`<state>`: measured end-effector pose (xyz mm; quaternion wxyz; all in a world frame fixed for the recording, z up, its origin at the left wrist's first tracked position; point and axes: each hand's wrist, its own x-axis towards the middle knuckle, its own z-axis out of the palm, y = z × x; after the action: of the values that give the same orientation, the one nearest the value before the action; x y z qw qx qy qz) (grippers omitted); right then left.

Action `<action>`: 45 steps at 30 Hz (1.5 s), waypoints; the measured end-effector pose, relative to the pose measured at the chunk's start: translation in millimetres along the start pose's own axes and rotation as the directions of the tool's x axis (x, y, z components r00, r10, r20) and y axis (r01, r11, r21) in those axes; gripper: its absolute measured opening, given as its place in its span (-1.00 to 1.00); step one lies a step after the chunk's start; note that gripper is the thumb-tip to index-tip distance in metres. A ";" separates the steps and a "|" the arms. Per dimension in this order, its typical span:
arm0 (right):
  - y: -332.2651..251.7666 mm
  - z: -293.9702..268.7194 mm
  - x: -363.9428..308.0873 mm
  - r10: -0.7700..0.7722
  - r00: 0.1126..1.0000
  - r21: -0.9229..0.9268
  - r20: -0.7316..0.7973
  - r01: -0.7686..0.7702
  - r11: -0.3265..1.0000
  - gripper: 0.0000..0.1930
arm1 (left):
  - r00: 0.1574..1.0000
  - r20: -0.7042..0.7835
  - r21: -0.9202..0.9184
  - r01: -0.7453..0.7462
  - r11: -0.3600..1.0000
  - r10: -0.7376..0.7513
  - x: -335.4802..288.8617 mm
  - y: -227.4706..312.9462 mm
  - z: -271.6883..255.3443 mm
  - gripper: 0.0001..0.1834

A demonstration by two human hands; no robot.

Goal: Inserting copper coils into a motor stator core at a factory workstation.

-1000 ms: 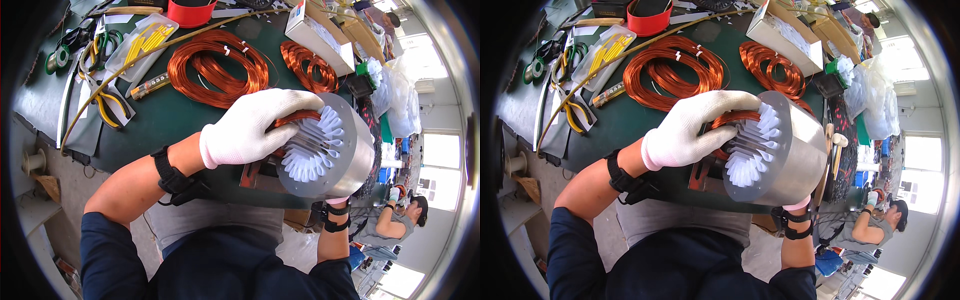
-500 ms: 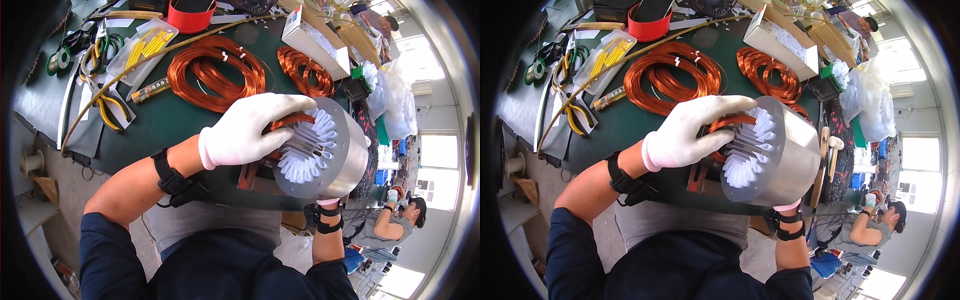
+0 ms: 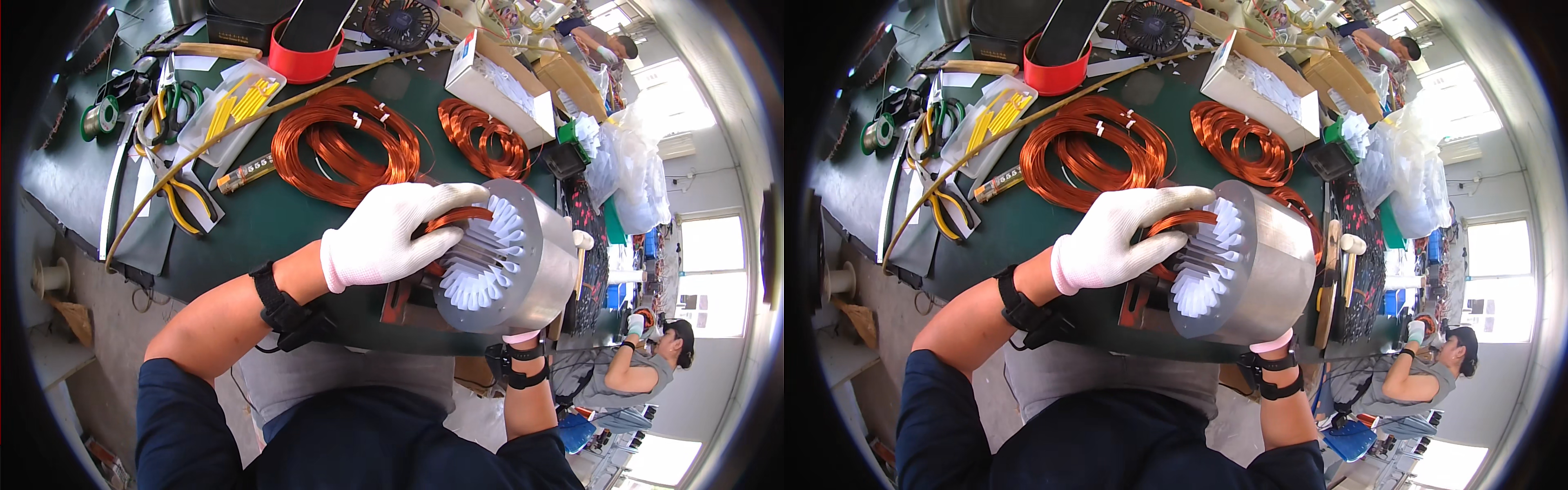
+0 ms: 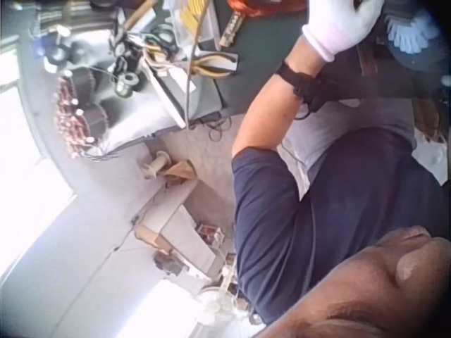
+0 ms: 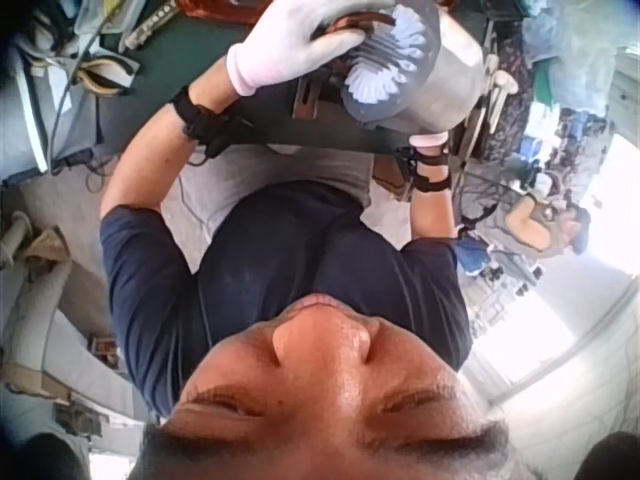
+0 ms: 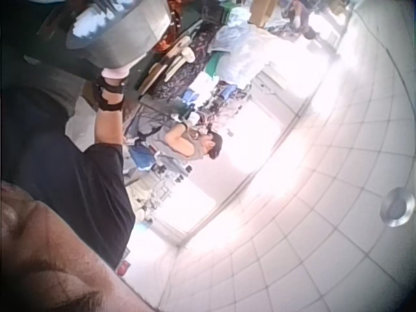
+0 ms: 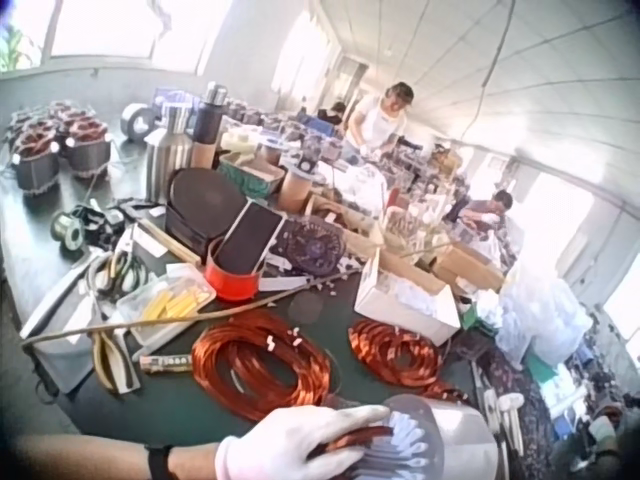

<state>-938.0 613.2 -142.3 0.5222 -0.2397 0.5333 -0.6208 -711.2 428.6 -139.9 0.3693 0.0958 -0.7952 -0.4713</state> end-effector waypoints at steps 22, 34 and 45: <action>-0.3 1.5 8.3 0.019 1.000 0.143 0.015 -0.021 0.989 -0.47 | 0.991 0.054 -0.009 0.121 0.993 -0.120 0.9 5.5 -2.4 -0.51; 6.2 8.9 8.5 0.052 0.998 0.221 0.028 -0.057 0.974 -0.46 | 0.991 0.074 -0.012 0.113 0.994 -0.112 -1.8 1.9 -0.3 -0.46; 6.2 7.0 3.5 0.080 0.996 0.289 0.040 -0.088 0.953 -0.46 | 0.966 0.138 -0.104 0.235 0.966 -0.220 -0.3 8.1 -2.9 -0.42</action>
<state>-930.8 607.9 -146.7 0.5850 -0.1462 0.4388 -0.6662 -707.4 431.1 -132.6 0.2672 0.1347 -0.7707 -0.5626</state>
